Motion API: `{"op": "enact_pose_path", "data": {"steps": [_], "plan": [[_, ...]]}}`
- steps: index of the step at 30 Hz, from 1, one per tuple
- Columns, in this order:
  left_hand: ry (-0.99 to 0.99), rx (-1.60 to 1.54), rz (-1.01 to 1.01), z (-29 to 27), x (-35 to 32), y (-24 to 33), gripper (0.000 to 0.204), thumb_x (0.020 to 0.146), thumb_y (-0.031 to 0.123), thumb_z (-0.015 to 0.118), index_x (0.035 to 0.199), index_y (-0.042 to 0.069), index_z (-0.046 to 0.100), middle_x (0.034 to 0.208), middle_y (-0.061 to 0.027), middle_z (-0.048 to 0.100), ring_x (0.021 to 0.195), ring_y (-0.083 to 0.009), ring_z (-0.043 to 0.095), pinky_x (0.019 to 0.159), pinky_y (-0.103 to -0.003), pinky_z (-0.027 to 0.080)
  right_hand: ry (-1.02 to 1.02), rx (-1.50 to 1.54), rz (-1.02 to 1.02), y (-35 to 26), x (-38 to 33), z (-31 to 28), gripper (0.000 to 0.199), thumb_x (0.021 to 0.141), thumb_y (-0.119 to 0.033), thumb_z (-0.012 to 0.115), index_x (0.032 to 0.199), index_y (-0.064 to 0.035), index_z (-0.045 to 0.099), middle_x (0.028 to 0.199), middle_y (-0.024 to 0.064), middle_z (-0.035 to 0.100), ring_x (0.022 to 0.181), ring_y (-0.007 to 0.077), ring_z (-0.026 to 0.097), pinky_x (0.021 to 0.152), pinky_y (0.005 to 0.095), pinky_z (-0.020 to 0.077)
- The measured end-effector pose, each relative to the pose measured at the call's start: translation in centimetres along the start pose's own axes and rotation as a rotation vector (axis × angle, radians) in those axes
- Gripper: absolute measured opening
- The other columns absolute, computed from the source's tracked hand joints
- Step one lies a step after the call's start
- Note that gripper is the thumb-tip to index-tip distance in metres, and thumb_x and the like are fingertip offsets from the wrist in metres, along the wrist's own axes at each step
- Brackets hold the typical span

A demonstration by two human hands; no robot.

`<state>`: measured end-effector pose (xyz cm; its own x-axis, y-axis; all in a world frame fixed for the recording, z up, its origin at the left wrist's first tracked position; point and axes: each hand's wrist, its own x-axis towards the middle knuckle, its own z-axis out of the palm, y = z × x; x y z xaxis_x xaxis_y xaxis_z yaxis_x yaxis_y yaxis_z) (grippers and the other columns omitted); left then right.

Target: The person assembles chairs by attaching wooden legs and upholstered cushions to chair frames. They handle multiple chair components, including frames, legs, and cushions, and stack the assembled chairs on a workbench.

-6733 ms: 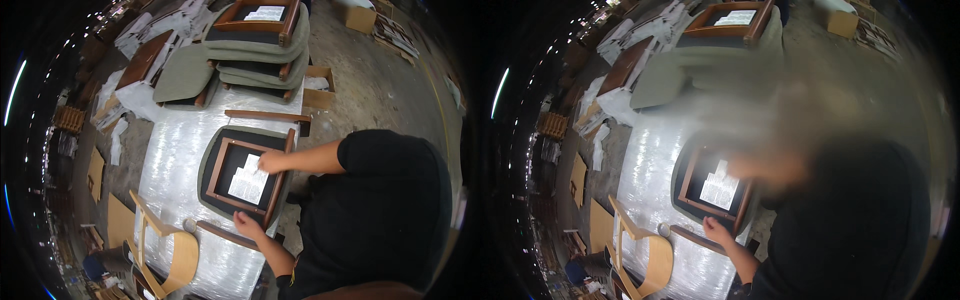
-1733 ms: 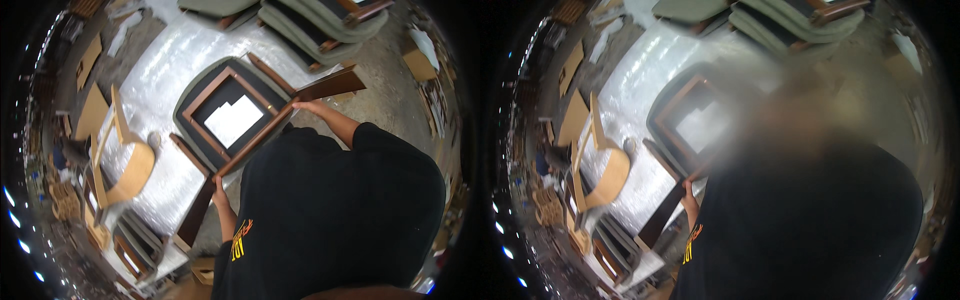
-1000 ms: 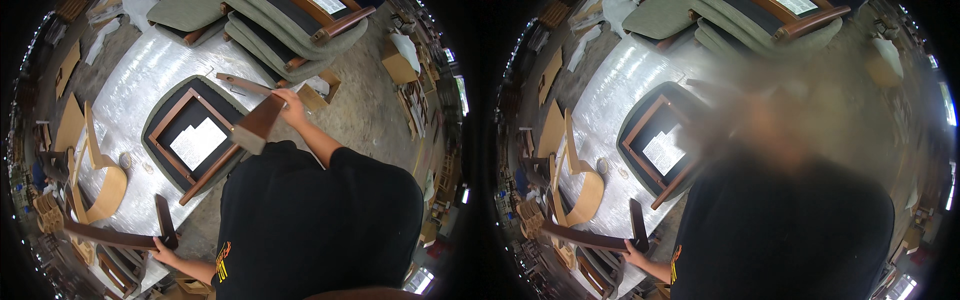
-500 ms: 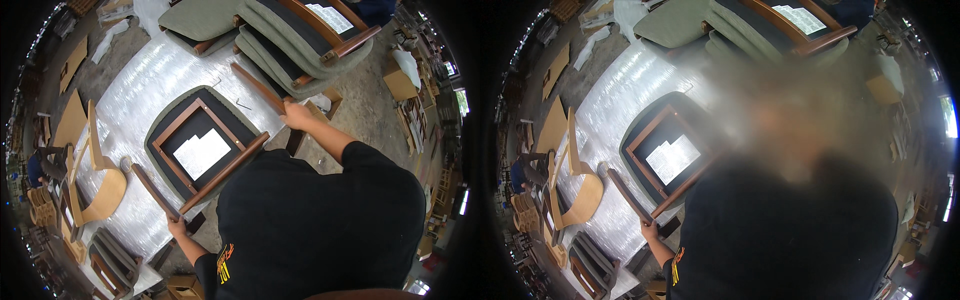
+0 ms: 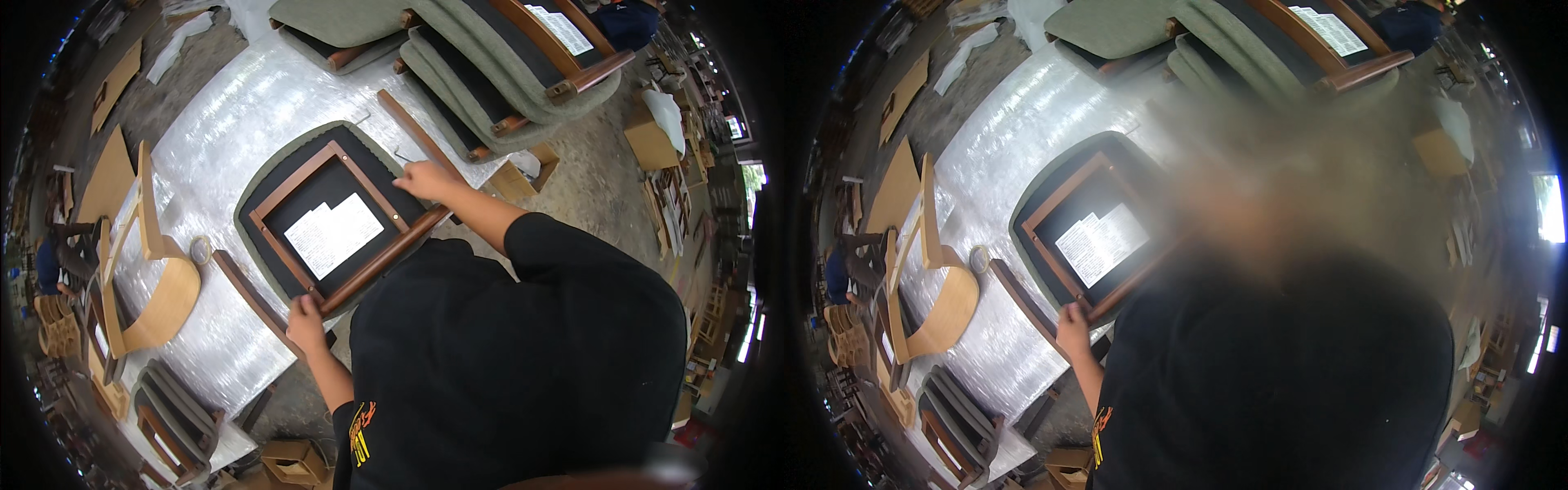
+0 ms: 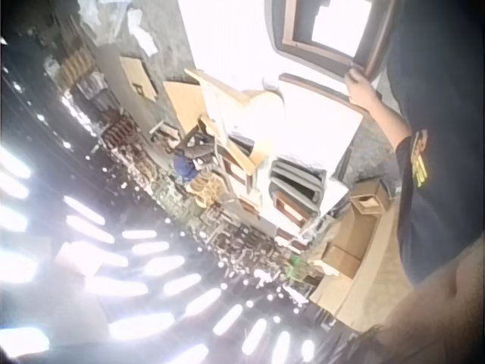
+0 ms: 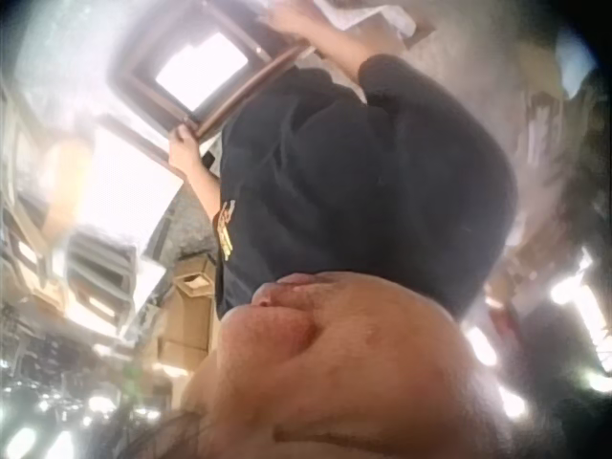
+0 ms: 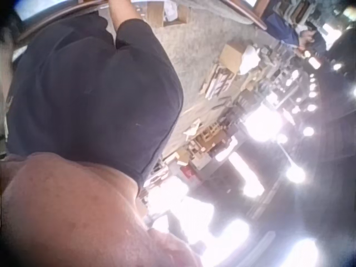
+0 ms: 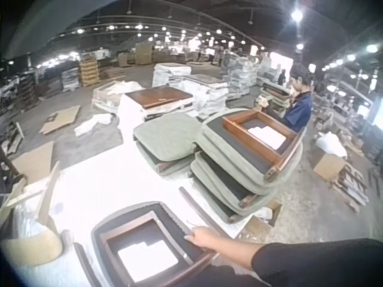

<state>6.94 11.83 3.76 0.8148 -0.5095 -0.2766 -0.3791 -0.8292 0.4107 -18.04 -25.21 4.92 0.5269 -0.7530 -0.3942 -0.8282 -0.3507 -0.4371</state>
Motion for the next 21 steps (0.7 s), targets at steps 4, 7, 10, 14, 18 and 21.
{"op": "enact_pose_path", "data": {"steps": [4, 7, 10, 14, 18, 21], "plan": [[-0.143, 0.223, 0.029, -0.9, 0.6, 0.6, 0.049, 0.102, 0.054, 0.057, 0.105, 0.012, 0.08, 0.106, -0.0198, 0.076, 0.1, -0.0412, 0.071, 0.085, -0.052, 0.053, -0.185, -0.132, -0.058, -6.5, 0.2, 2.4, 0.061, 0.09, -0.054, 0.073, 0.117, 0.001, 0.067, 0.115, 0.0252, 0.074, 0.109, 0.0402, 0.071, 0.094, 0.0486, 0.0562], [-0.132, 0.117, 0.037, -1.0, 2.8, -0.7, 0.051, 0.101, 0.054, 0.059, 0.101, 0.006, 0.078, 0.093, -0.025, 0.074, 0.093, -0.0438, 0.072, 0.083, -0.053, 0.054, -0.171, -0.119, 0.0, -8.3, 0.5, 2.8, 0.052, 0.095, -0.042, 0.069, 0.12, 0.0037, 0.066, 0.116, 0.0268, 0.073, 0.11, 0.0403, 0.071, 0.095, 0.0482, 0.0566], [-0.124, 0.043, 0.013, 0.3, 5.3, -1.3, 0.049, 0.101, 0.05, 0.062, 0.099, 0.003, 0.076, 0.092, -0.0245, 0.074, 0.093, -0.0432, 0.072, 0.084, -0.051, 0.055, -0.218, -0.101, 0.023, -8.4, 0.8, 2.0, 0.051, 0.096, -0.041, 0.068, 0.12, 0.0038, 0.066, 0.114, 0.0273, 0.073, 0.11, 0.0402, 0.071, 0.095, 0.0481, 0.0568], [0.028, -0.099, 0.007, 1.3, 8.7, -3.4, 0.047, 0.098, 0.045, 0.069, 0.1, -0.001, 0.074, 0.094, -0.0233, 0.075, 0.093, -0.0423, 0.072, 0.086, -0.05, 0.055, 0.015, -0.078, -0.01, -8.4, -2.0, 2.3, 0.05, 0.093, -0.038, 0.072, 0.121, 0.0012, 0.06, 0.117, 0.025, 0.068, 0.109, 0.0443, 0.068, 0.093, 0.0505, 0.0549], [0.064, -0.241, -0.051, 1.4, 9.5, -8.5, 0.052, 0.089, 0.038, 0.082, 0.115, -0.005, 0.067, 0.115, -0.0276, 0.071, 0.103, -0.0391, 0.07, 0.087, -0.046, 0.056, 0.176, -0.005, -0.602, -8.6, -8.4, 5.7, 0.051, 0.081, -0.035, 0.081, 0.12, -0.0079, 0.063, 0.114, 0.0188, 0.063, 0.113, 0.0393, 0.061, 0.09, 0.0515, 0.0488], [-0.287, -0.581, -0.369, 3.1, 9.0, -10.0, 0.063, 0.088, 0.033, 0.086, 0.127, -0.007, 0.058, 0.128, -0.0266, 0.064, 0.111, -0.035, 0.063, 0.095, -0.046, 0.053, -0.255, -0.329, -0.601, -8.7, -10.7, 8.6, 0.053, 0.084, -0.046, 0.079, 0.124, -0.014, 0.068, 0.125, 0.0105, 0.065, 0.122, 0.0325, 0.062, 0.098, 0.0537, 0.0446]]}}
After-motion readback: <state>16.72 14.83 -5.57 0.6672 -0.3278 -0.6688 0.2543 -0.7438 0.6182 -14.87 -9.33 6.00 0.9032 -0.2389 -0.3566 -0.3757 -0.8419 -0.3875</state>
